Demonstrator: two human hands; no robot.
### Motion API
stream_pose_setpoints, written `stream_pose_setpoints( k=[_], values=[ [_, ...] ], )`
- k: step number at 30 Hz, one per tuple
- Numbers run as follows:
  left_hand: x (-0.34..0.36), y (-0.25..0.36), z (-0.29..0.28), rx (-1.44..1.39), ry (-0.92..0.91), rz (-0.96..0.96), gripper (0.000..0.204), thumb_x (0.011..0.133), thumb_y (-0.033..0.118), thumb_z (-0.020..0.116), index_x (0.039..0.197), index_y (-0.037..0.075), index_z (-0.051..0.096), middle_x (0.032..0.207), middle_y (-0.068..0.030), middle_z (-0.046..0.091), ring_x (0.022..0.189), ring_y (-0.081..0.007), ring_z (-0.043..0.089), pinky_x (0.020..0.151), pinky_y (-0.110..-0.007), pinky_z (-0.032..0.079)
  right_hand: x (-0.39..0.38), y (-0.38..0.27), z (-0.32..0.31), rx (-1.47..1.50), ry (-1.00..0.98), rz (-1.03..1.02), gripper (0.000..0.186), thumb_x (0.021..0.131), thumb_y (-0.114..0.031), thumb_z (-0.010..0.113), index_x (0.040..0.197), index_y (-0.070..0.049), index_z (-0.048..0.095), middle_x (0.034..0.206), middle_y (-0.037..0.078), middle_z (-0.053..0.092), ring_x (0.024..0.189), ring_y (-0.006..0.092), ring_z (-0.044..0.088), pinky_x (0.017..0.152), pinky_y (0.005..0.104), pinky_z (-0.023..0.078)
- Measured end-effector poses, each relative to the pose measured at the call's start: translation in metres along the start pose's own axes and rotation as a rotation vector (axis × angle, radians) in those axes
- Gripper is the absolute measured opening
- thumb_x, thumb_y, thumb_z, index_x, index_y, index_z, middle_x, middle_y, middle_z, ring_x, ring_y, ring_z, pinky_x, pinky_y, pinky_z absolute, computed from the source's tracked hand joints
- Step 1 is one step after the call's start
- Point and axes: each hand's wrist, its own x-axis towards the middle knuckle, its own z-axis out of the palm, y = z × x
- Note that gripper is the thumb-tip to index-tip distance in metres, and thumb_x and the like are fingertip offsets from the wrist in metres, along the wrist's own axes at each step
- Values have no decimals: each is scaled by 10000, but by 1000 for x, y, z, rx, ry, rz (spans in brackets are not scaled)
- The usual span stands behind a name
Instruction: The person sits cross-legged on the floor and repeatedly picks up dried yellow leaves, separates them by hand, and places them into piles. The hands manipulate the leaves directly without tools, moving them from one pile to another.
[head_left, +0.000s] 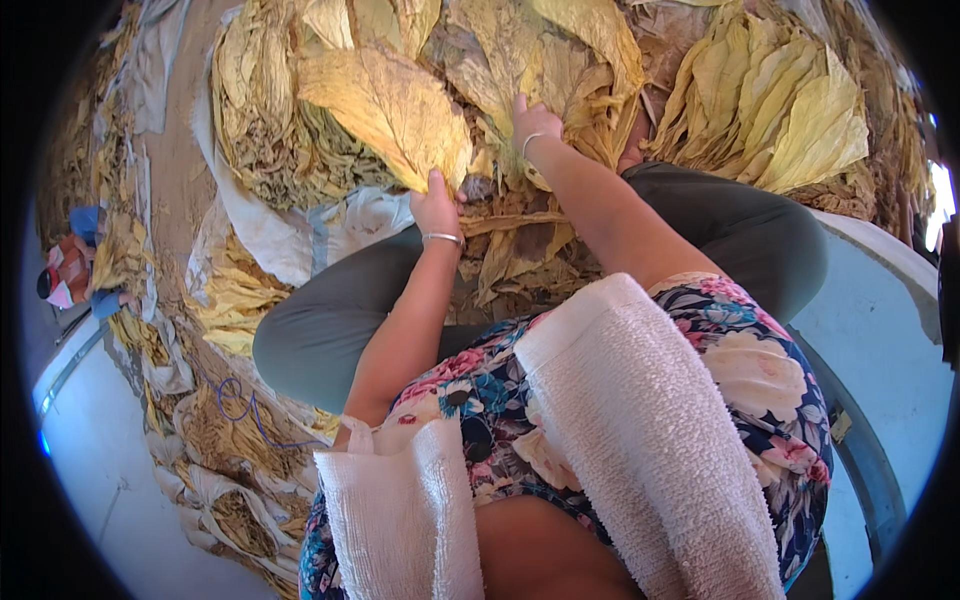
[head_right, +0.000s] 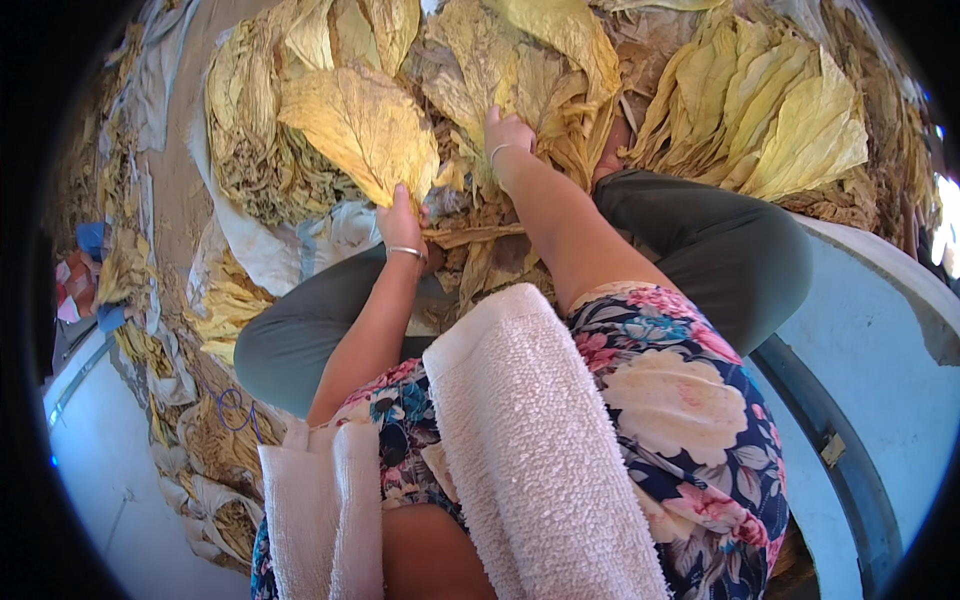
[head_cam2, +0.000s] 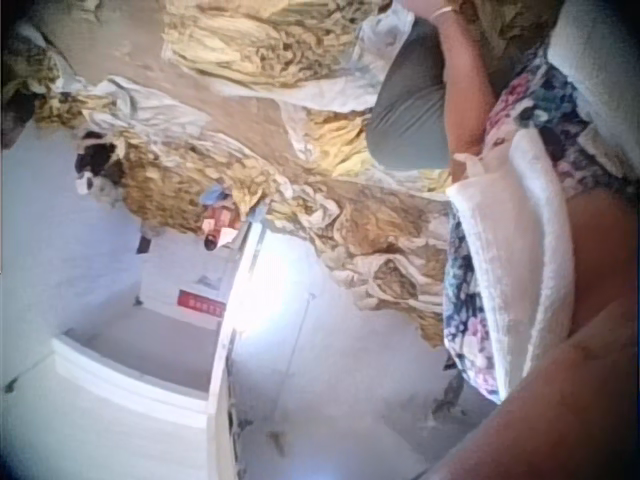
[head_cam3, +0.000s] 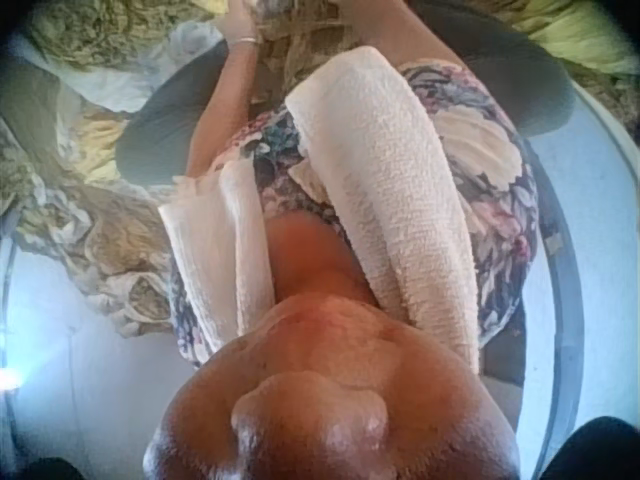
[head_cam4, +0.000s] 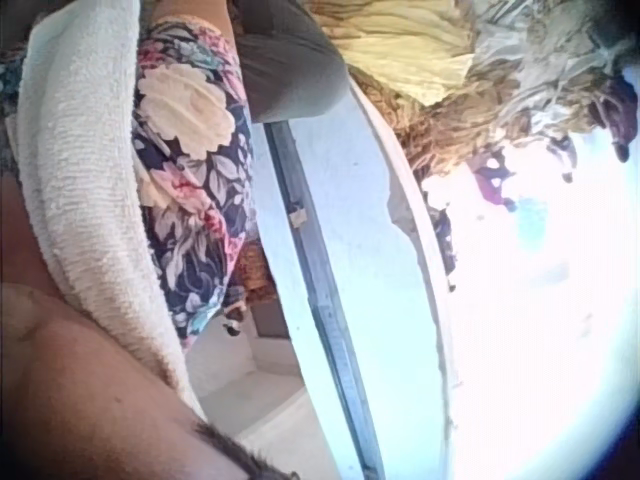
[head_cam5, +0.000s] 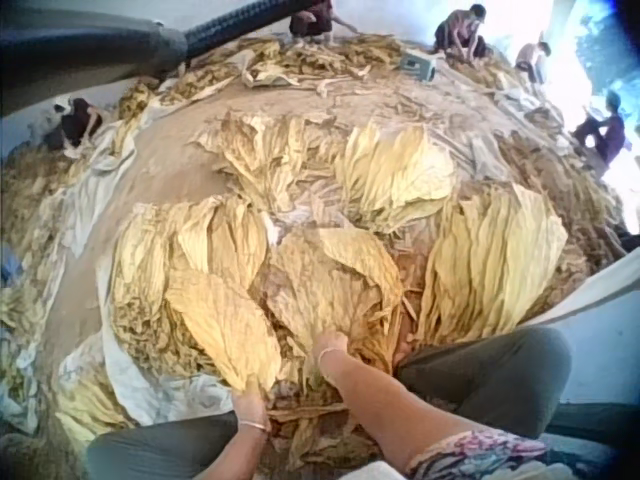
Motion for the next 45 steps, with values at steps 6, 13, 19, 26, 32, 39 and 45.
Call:
stream_pose_setpoints(
  k=[6, 13, 19, 26, 32, 39, 45],
  values=[
    [1, 3, -1, -16, 2, -23, 196, 859, 178, 442, 973, 19, 428, 722, -68, 522, 441, -120, 458, 341, -219, 319, -7, 25, -22, 424, 51, 27, 398, 772, -73, 471, 1157, -33, 377, 980, 229, 555, 861, 277, 586, 689, 346, 470],
    [-1, 5, 1, -40, 37, 25, 189, 857, 175, 435, 937, 4, 427, 680, -75, 520, 407, -120, 458, 323, -221, 316, -1, 47, -87, 1807, -92, -236, 215, 730, -30, 482, 935, 0, 538, 888, 129, 592, 724, 208, 558, 668, 268, 450],
    [-3, 11, -1, -7, -14, 46, 197, 854, 186, 438, 932, 5, 425, 654, -75, 516, 399, -122, 462, 314, -230, 314, 16, 96, -43, 546, -27, -249, 229, 738, -122, 493, 905, -3, 595, 975, 178, 582, 870, 290, 558, 729, 324, 457],
    [2, -2, -12, 46, -23, -23, 193, 852, 181, 440, 938, 9, 428, 654, -83, 528, 399, -128, 468, 312, -233, 313, -17, 94, -27, 564, 129, 71, 404, 749, -234, 499, 1077, 2, 507, 1102, 194, 529, 994, 318, 521, 830, 367, 411],
    [2, -5, -15, 46, -71, -12, 211, 855, 181, 444, 975, 8, 431, 694, -80, 539, 402, -130, 471, 314, -231, 324, -38, 70, -31, 315, 84, 66, 399, 766, -265, 524, 1056, 8, 499, 1064, 188, 543, 972, 313, 535, 824, 370, 416],
    [6, -10, -25, -48, -222, -38, 247, 863, 247, 455, 978, 28, 455, 771, -72, 556, 492, -152, 517, 369, -251, 372, -54, 64, -49, 494, 363, 43, 284, 770, -156, 464, 1003, -4, 523, 971, 182, 577, 905, 309, 558, 771, 373, 433],
    [19, -26, -26, 133, -212, -327, 342, 852, 271, 448, 996, -36, 499, 872, -134, 588, 638, -202, 590, 487, -292, 453, -43, 93, -57, 1670, -67, 258, 209, 830, -119, 362, 964, -11, 481, 754, 109, 551, 496, 161, 442, 443, 295, 356]
  ],
)
